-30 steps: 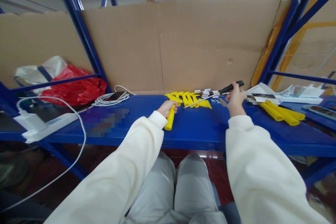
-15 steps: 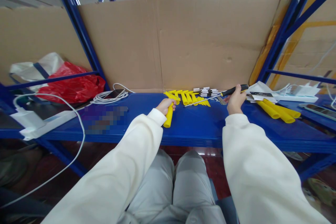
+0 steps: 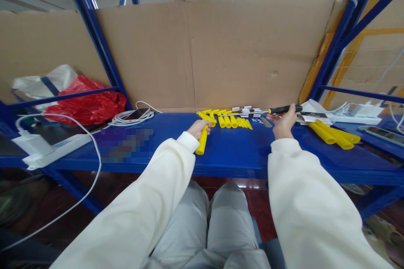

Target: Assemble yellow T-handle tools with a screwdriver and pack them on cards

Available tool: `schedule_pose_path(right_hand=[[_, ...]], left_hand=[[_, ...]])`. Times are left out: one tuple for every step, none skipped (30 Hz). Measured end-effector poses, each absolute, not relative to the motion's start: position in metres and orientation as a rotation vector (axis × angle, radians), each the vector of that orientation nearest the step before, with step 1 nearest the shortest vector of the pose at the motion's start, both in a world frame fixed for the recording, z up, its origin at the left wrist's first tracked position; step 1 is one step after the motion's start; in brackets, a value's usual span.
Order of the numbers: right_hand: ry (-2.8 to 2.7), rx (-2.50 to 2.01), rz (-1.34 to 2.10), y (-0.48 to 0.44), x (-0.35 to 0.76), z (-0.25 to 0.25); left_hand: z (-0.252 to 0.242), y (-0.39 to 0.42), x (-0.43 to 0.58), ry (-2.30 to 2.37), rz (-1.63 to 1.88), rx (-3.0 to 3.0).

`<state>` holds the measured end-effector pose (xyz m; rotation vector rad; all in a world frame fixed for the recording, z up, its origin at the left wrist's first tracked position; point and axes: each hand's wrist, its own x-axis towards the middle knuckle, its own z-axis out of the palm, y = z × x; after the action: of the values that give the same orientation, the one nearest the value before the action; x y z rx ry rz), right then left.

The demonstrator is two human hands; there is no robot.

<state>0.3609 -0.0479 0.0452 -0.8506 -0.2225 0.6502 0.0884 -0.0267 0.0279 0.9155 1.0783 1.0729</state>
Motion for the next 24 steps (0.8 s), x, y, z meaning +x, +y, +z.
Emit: schedule_pose_path(right_hand=[[-0.228, -0.845, 0.667, -0.047, 0.362, 0.045], [-0.235, -0.835, 0.681, -0.046, 0.362, 0.044], [-0.244, -0.818, 0.69, -0.045, 0.362, 0.043], [-0.251, -0.797, 0.698, -0.044, 0.362, 0.042], [-0.26, -0.776, 0.706, -0.043, 0.362, 0.042], [-0.27, -0.759, 0.715, -0.043, 0.361, 0.041], [-0.281, -0.751, 0.722, -0.044, 0.36, 0.041], [-0.29, -0.755, 0.726, -0.044, 0.359, 0.041], [-0.298, -0.765, 0.725, -0.046, 0.357, 0.042], [-0.303, -0.779, 0.721, -0.047, 0.356, 0.043], [-0.302, -0.794, 0.713, -0.049, 0.354, 0.044], [-0.299, -0.808, 0.707, -0.05, 0.353, 0.045], [-0.299, -0.817, 0.704, -0.051, 0.352, 0.046], [-0.3, -0.822, 0.706, -0.052, 0.351, 0.046], [-0.3, -0.822, 0.708, -0.052, 0.351, 0.046], [-0.3, -0.818, 0.712, -0.052, 0.351, 0.046], [-0.298, -0.809, 0.719, -0.051, 0.352, 0.046], [-0.294, -0.796, 0.726, -0.05, 0.352, 0.045], [-0.287, -0.782, 0.733, -0.049, 0.353, 0.045], [-0.281, -0.771, 0.74, -0.049, 0.354, 0.045], [-0.276, -0.763, 0.747, -0.048, 0.355, 0.044], [-0.273, -0.758, 0.752, -0.048, 0.355, 0.044], [-0.27, -0.757, 0.75, -0.048, 0.355, 0.044], [-0.271, -0.758, 0.747, -0.048, 0.355, 0.044]], left_hand=[[0.028, -0.026, 0.089, 1.074, 1.068, 0.916], [0.027, -0.026, 0.089, 1.075, 1.063, 0.92], [0.027, -0.026, 0.089, 1.079, 1.057, 0.927], [0.028, -0.027, 0.089, 1.083, 1.048, 0.938], [0.028, -0.027, 0.089, 1.089, 1.041, 0.953], [0.028, -0.028, 0.089, 1.095, 1.033, 0.969], [0.029, -0.029, 0.089, 1.099, 1.026, 0.985], [0.029, -0.03, 0.089, 1.097, 1.02, 0.999], [0.029, -0.031, 0.089, 1.097, 1.017, 1.009], [0.029, -0.031, 0.089, 1.1, 1.013, 1.015], [0.03, -0.031, 0.09, 1.103, 1.007, 1.018], [0.029, -0.03, 0.09, 1.107, 1.003, 1.02], [0.029, -0.03, 0.09, 1.111, 1.003, 1.021], [0.029, -0.029, 0.09, 1.114, 1.001, 1.022], [0.028, -0.028, 0.09, 1.114, 0.998, 1.025], [0.028, -0.027, 0.09, 1.109, 0.996, 1.028], [0.028, -0.026, 0.09, 1.107, 0.993, 1.03], [0.028, -0.026, 0.09, 1.106, 0.99, 1.031], [0.027, -0.026, 0.09, 1.106, 0.986, 1.031], [0.028, -0.026, 0.09, 1.106, 0.982, 1.03], [0.028, -0.026, 0.09, 1.107, 0.979, 1.029], [0.028, -0.027, 0.091, 1.108, 0.976, 1.029], [0.028, -0.028, 0.091, 1.108, 0.974, 1.028], [0.029, -0.028, 0.091, 1.107, 0.971, 1.029]])
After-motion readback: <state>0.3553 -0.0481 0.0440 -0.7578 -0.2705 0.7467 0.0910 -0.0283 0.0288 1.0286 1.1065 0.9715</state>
